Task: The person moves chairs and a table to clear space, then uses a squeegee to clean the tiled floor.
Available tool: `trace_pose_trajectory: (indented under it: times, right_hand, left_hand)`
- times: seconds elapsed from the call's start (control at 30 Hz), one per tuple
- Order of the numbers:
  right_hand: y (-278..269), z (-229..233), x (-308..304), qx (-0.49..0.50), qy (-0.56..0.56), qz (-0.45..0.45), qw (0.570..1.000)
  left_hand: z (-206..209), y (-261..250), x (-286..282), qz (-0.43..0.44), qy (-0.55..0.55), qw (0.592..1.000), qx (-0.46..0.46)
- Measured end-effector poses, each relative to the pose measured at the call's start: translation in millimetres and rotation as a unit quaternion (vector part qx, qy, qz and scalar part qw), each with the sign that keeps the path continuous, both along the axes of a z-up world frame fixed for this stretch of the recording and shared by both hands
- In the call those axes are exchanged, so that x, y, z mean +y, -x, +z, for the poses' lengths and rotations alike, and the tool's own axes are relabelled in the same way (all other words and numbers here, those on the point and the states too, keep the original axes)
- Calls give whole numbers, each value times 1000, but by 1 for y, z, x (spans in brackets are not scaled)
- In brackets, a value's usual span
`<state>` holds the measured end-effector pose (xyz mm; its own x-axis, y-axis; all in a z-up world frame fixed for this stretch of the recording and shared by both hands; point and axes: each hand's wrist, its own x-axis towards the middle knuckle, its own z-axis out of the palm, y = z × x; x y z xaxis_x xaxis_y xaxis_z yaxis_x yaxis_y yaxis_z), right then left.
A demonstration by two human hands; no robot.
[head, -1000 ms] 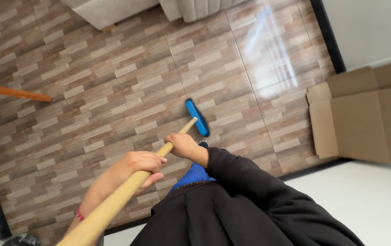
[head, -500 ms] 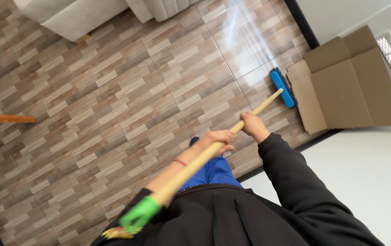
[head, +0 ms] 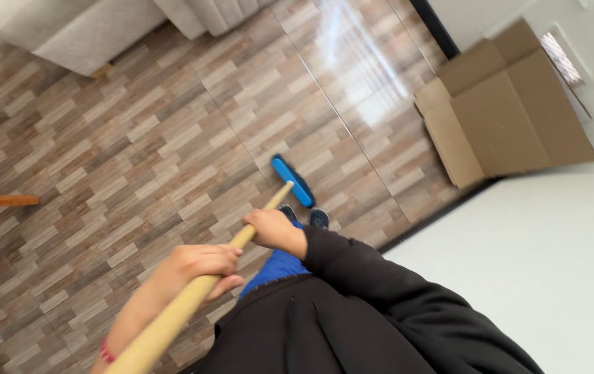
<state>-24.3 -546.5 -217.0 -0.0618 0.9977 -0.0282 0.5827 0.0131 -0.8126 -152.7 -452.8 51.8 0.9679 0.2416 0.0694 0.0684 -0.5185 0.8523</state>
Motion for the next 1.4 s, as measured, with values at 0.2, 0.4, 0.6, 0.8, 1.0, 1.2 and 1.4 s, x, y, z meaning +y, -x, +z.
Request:
trace_pose_trajectory:
  times: [0.2, 0.4, 0.6, 0.8, 1.0, 1.2, 1.4]
  right_hand:
    - [-60, 40, -27, -119, 74, -63, 988]
    - [-224, -64, -128, -202, 107, -179, 957]
    - [-300, -102, -214, -225, 179, -266, 920]
    - [-315, -111, -229, -205, 188, -285, 917]
    - [-242, -116, -192, -182, 93, -271, 941]
    - [-92, -34, -110, -113, 27, -208, 971]
    - [2, 35, -76, -57, 53, -180, 981]
  left_hand:
    - [-8, -21, -3, -41, 70, 996, -36]
    - [-168, -148, -74, -30, 100, 983, -148]
    - [-257, -237, -160, -34, 203, 964, -170]
    - [-254, -253, -173, -65, 222, 959, -163]
    - [-222, -182, -129, -39, 178, 969, -168]
    - [-80, -72, -41, -105, 140, 984, -39]
    - [-30, 22, -18, -104, 122, 987, -7]
